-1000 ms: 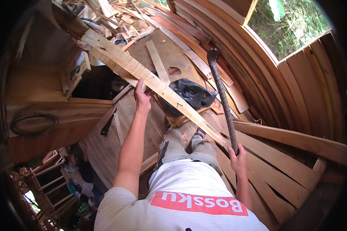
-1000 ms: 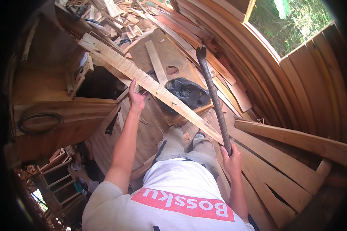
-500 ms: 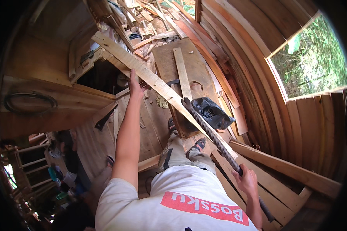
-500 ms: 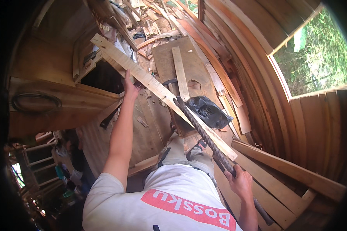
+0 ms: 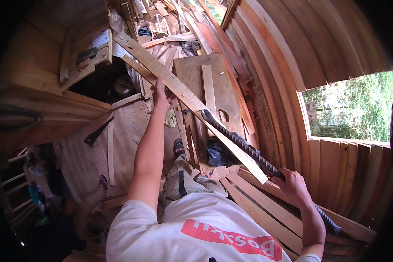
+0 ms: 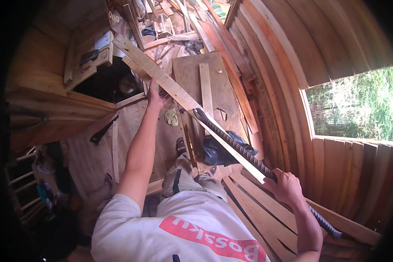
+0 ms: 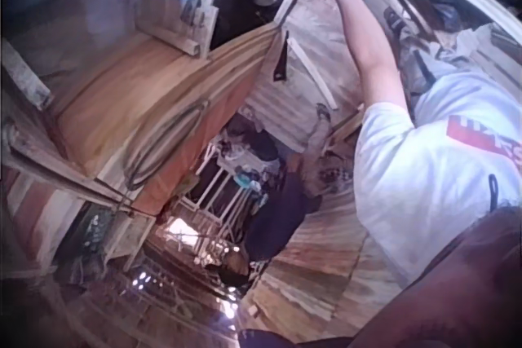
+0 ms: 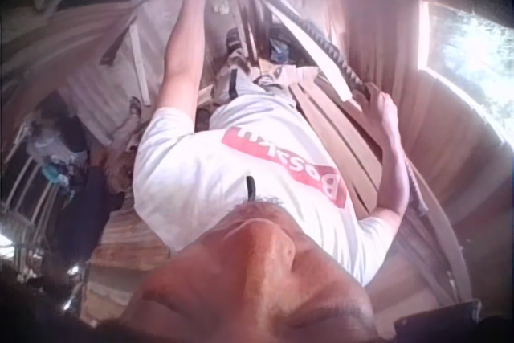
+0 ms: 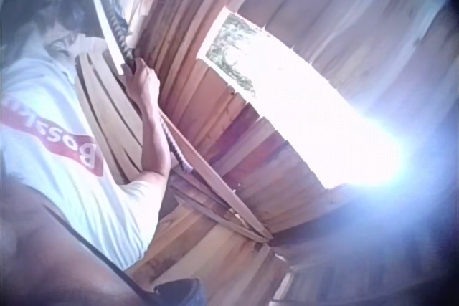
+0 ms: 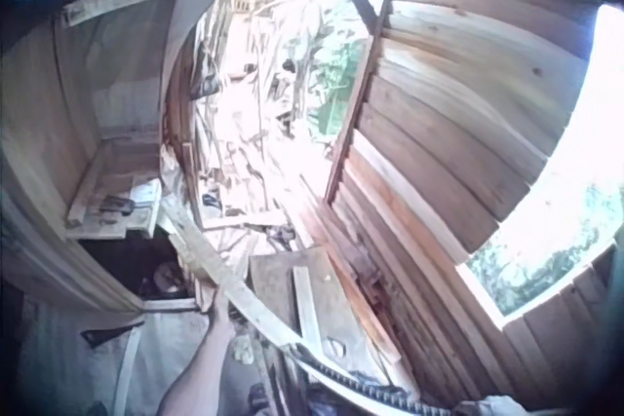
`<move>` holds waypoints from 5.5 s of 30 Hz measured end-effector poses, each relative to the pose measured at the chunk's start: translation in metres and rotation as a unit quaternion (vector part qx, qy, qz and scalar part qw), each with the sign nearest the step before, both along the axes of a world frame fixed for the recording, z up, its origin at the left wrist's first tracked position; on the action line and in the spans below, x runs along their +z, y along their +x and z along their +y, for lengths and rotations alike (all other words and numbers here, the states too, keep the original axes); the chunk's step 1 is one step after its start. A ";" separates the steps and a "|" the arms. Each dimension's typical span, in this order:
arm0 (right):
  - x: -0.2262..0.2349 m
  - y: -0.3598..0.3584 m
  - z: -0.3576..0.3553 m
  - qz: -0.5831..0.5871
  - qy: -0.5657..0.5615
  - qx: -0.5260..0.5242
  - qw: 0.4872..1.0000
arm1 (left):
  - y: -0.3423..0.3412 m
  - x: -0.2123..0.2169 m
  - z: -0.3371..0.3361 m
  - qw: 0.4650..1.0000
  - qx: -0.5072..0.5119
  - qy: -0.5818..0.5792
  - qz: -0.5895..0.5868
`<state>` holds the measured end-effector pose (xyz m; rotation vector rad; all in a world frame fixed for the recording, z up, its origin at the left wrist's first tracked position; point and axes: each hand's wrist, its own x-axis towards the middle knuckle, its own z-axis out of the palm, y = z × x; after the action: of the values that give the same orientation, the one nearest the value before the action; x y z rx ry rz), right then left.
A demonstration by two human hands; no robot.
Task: The person uses a crowbar to pry apart wooden planks and beams in a cluttered wooden structure. They repeatedly insert the tool into gaps, lever the wood to break connections, and pull out loose pieces of timber.
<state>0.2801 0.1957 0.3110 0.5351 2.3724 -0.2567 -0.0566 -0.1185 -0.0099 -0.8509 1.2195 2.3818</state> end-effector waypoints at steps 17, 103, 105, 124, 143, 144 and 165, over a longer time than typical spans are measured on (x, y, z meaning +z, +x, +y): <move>0.014 -0.116 -0.007 -0.057 0.048 0.014 0.997 | -0.078 -0.026 -0.002 0.999 0.013 0.048 0.009; -0.072 -0.131 0.112 -0.037 -0.072 0.047 0.996 | 0.214 0.050 -0.009 0.640 -0.472 -0.578 0.181; -0.067 -0.135 0.112 -0.048 -0.061 0.062 0.995 | 0.241 0.052 -0.028 0.625 -0.466 -0.601 0.178; -0.041 -0.164 0.092 -0.068 -0.034 0.067 0.995 | 0.278 0.069 0.009 0.655 -0.476 -0.478 0.339; -0.043 -0.165 0.098 -0.051 -0.024 0.095 0.994 | 0.253 -0.007 0.074 0.683 -0.363 -0.530 0.347; -0.042 -0.166 0.097 -0.058 -0.020 0.090 0.994 | 0.251 -0.009 0.073 0.685 -0.371 -0.525 0.343; 0.001 -0.245 0.076 -0.148 0.092 0.208 0.962 | 0.260 -0.032 0.036 0.668 -0.354 -0.554 0.348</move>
<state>0.0349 0.2714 0.3125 0.1324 2.1592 0.2216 0.2032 -0.0823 -0.0420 0.4485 2.7123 1.0903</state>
